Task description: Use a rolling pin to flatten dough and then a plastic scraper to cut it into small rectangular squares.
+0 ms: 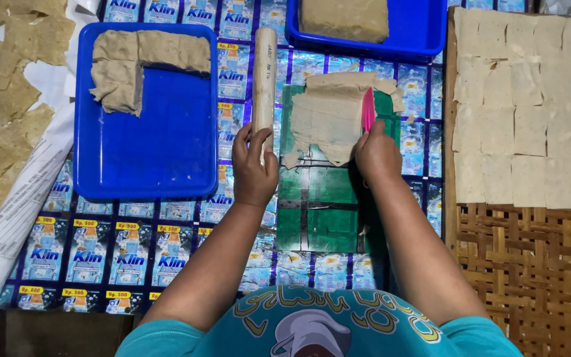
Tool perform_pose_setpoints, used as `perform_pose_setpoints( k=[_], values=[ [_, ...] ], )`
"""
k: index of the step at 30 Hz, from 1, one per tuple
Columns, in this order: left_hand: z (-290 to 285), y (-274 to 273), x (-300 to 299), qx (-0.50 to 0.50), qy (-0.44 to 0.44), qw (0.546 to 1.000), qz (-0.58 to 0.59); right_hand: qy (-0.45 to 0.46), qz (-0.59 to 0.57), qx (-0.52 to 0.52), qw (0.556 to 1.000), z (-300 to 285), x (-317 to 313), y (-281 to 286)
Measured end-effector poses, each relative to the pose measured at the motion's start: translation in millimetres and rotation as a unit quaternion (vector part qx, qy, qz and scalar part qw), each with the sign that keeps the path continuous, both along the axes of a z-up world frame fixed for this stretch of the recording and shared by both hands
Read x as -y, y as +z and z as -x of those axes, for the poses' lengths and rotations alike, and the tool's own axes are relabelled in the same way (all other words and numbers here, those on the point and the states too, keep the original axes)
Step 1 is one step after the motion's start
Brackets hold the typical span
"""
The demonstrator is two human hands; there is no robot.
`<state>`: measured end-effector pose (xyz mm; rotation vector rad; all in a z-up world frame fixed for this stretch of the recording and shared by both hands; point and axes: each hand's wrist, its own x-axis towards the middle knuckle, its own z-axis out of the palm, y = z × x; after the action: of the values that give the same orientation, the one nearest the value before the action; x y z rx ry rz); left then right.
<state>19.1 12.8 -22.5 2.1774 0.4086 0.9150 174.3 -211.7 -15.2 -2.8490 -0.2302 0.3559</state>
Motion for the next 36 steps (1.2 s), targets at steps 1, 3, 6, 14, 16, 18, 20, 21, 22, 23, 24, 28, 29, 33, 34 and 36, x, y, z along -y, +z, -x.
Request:
perform_pose_setpoints(
  k=[1,3,6,14,16,18,20,21,22,23,24,28,29,33,34,36],
  values=[
    [1.1,-0.4,0.1,-0.001,0.0,1.0,0.0,0.0,0.0,-0.001,1.0,10.3,-4.3,10.0],
    [-0.7,-1.1,-0.1,-0.001,0.005,1.0,-0.004,0.002,-0.009,0.004,1.0,27.3,-13.1,31.2],
    [-0.7,-2.5,-1.3,0.006,0.007,1.0,-0.007,0.021,-0.011,-0.027,0.999,75.9,-33.4,55.5],
    [2.2,-0.9,-1.3,0.004,0.002,1.0,-0.001,0.042,-0.008,-0.088,0.995,130.5,-52.5,37.2],
    [2.7,-2.4,-2.3,0.002,0.0,1.0,0.0,0.04,-0.001,-0.101,0.994,134.3,-55.8,31.9],
    [2.4,-3.9,-3.4,0.0,-0.001,1.0,-0.002,0.035,0.013,-0.095,0.995,138.3,-59.3,28.1],
    [2.6,-3.2,-4.6,-0.002,-0.003,1.0,0.0,0.033,0.019,-0.093,0.995,141.4,-63.2,28.6],
    [2.8,-3.1,-4.8,-0.003,-0.007,1.0,0.001,0.029,0.024,-0.091,0.995,143.2,-64.8,28.7],
    [2.7,-3.1,-4.6,-0.004,-0.006,1.0,0.002,0.03,0.025,-0.091,0.995,141.6,-65.7,26.2],
    [2.5,-3.2,-4.3,-0.004,-0.002,1.0,0.006,0.027,0.025,-0.089,0.995,139.9,-66.5,23.7],
    [2.7,-3.2,-4.0,-0.006,0.001,1.0,0.01,0.024,0.025,-0.088,0.996,138.7,-67.2,21.1],
    [3.6,-1.3,-5.0,-0.012,-0.007,1.0,0.009,0.017,0.026,-0.096,0.995,131.2,-75.8,32.3],
    [3.5,0.0,-4.6,-0.012,-0.007,1.0,0.013,0.017,0.027,-0.094,0.995,128.9,-78.2,33.9],
    [4.0,1.9,-5.7,-0.016,-0.01,1.0,0.018,0.015,0.023,-0.081,0.996,118.2,-84.2,35.8],
    [3.7,2.5,-5.8,-0.017,-0.009,1.0,0.019,0.016,0.024,-0.081,0.996,114.1,-84.5,33.3],
    [3.3,3.5,-6.0,-0.022,-0.009,1.0,0.02,0.013,0.025,-0.07,0.997,105.9,-85.3,28.1]
  ],
)
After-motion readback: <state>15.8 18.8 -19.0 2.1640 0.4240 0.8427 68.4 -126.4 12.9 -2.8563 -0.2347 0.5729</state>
